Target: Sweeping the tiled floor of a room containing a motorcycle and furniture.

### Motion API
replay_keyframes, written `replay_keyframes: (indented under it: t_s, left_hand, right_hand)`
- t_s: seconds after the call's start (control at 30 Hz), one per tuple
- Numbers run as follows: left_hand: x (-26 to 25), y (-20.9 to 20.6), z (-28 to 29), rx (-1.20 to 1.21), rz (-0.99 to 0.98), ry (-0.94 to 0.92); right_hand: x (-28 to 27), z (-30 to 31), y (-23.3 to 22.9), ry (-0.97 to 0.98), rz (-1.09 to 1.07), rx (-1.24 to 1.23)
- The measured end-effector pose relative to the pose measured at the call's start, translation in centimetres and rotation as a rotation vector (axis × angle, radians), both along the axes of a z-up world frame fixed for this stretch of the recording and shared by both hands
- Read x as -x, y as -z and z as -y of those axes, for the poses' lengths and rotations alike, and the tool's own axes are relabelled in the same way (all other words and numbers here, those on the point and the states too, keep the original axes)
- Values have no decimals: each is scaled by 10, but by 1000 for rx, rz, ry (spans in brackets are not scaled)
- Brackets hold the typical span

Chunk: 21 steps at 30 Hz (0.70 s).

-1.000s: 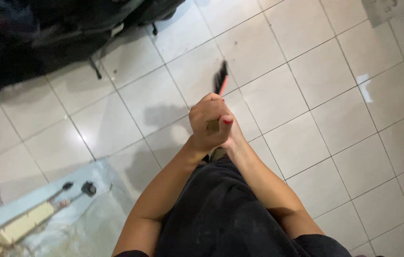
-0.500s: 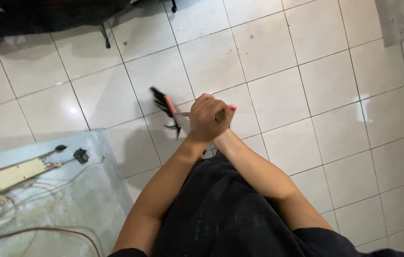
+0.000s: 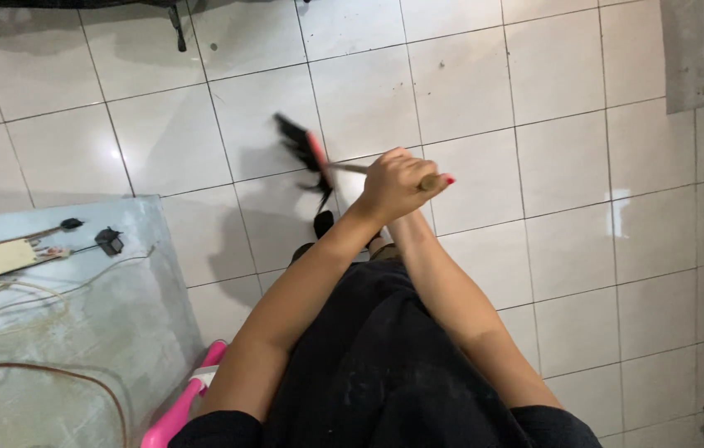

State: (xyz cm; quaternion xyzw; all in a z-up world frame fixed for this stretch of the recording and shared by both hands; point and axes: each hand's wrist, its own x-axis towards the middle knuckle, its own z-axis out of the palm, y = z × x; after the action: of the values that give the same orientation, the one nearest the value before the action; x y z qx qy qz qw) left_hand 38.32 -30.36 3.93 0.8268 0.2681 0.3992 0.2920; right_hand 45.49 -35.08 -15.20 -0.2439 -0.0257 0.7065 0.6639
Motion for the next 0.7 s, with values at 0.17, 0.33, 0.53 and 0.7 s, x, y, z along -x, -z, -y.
replay_keyframes:
  t_s: [0.17,0.33,0.53,0.7]
  left_hand:
    - [-44,-1,-4,108,11,28]
    - [-55,27,1,174,40,-66]
    - [-36,25,7,271,158,-130]
    - [-41,21,8,58,165,-255]
  right_hand:
    - [-71,-17,12,-17,108,67]
    - [-114,-38,9,-59,211,118]
    - [-135,-71,45,-65,126,414]
    - [-117,-65,-42,-149,-41,432]
